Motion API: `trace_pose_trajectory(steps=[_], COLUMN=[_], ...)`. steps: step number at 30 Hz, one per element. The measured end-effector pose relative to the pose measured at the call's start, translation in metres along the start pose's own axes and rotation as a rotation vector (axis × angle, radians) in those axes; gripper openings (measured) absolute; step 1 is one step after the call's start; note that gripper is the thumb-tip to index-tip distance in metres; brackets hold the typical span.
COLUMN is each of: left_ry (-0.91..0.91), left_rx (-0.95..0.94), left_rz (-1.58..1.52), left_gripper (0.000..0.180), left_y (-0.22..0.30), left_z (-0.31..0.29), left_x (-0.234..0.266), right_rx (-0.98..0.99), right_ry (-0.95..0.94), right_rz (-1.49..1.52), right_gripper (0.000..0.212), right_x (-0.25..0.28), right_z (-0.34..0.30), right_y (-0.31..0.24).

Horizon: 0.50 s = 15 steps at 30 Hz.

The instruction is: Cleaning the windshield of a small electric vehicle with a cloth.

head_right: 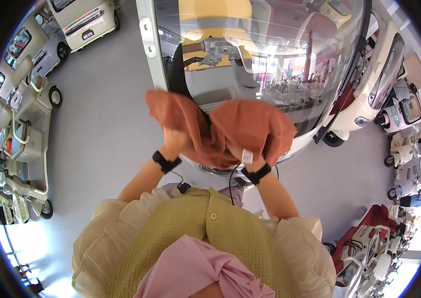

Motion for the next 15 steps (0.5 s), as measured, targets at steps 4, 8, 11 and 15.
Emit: trace_pose_trajectory(steps=[4,8,11,15], left_ry=[-0.144,-0.116,0.053,0.542], left_rx=[0.231,0.164,-0.097,-0.197], left_rz=[-0.346,-0.258,0.025,-0.045], left_gripper=[0.069,0.063,0.054,0.036], left_y=[-0.031,-0.029,-0.001,0.019], left_z=[-0.055,-0.036,0.018,0.090], left_x=[-0.035,-0.021,0.020,0.091], right_rx=[0.042,0.116,0.154,-0.022], right_ry=[-0.174,-0.232,-0.204,0.097], right_rz=[0.079,0.103,0.078,0.028], right_gripper=[0.036,0.038,0.039,0.041], right_x=[-0.018,-0.011,0.015,0.072], right_z=[-0.059,-0.066,-0.031,0.072], right_y=[-0.026,-0.022,-0.007,0.023])
Point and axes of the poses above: each hand's wrist, its own z-axis towards the middle knuckle, its own x-axis out of the back of the hand, y = z × x, the point moved 5 cm from there along z, towards the middle knuckle, and after that the axes turned 5 degrees about x, right-handed, at the moved point
